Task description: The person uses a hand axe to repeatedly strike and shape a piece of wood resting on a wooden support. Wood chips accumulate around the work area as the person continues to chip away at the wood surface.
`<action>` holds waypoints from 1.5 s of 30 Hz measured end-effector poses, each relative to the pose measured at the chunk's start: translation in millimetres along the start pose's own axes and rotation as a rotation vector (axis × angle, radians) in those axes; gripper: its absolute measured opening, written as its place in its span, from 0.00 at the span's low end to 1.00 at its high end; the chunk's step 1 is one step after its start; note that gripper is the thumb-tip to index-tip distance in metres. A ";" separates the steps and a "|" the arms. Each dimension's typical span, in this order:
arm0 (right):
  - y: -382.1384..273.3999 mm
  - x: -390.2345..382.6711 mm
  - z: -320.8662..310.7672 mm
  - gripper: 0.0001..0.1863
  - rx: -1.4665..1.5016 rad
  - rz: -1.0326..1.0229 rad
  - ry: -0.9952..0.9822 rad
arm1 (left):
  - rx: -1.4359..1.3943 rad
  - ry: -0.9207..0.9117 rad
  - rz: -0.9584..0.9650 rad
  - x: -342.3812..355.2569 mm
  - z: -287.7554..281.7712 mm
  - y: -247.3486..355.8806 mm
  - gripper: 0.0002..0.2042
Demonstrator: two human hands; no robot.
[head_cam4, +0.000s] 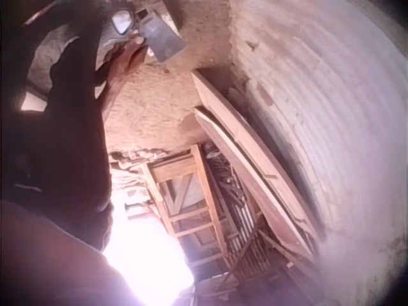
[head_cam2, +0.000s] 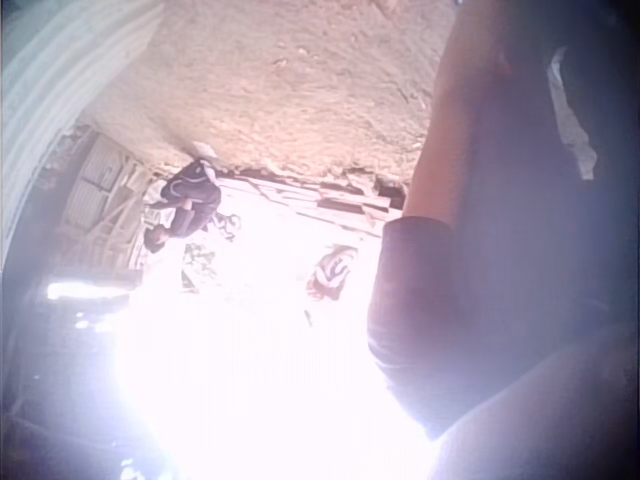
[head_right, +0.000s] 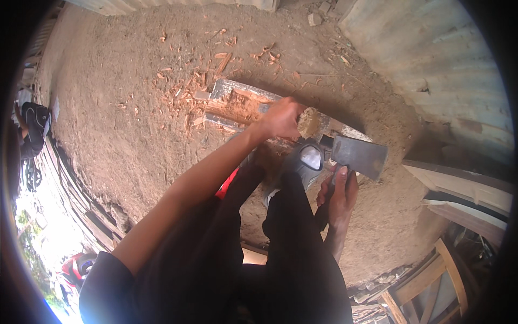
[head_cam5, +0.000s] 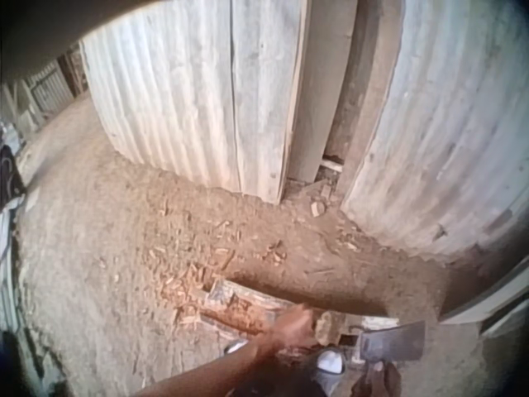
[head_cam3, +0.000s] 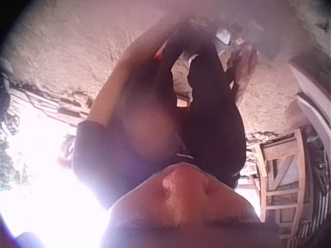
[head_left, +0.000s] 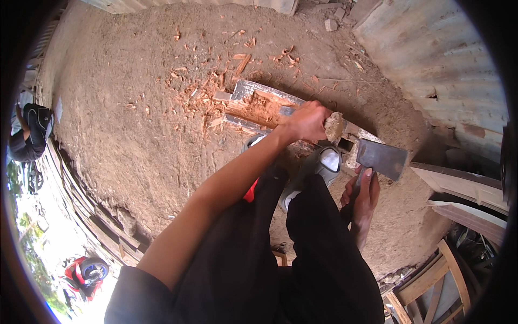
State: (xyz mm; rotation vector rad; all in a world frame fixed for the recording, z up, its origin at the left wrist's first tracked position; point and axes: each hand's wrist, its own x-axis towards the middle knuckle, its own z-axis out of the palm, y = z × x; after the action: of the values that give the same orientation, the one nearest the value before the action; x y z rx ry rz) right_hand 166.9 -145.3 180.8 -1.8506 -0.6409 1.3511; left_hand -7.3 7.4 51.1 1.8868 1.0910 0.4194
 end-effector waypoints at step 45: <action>-10.8 15.0 12.8 0.25 -0.037 0.002 -0.068 | 0.039 0.081 0.028 12.0 11.5 -10.2 0.12</action>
State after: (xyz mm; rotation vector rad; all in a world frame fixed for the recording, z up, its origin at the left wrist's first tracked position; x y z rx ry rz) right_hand 159.8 -124.1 178.6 -1.8414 -0.7028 1.4173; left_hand 1.6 13.3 34.8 1.9359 1.1348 0.4971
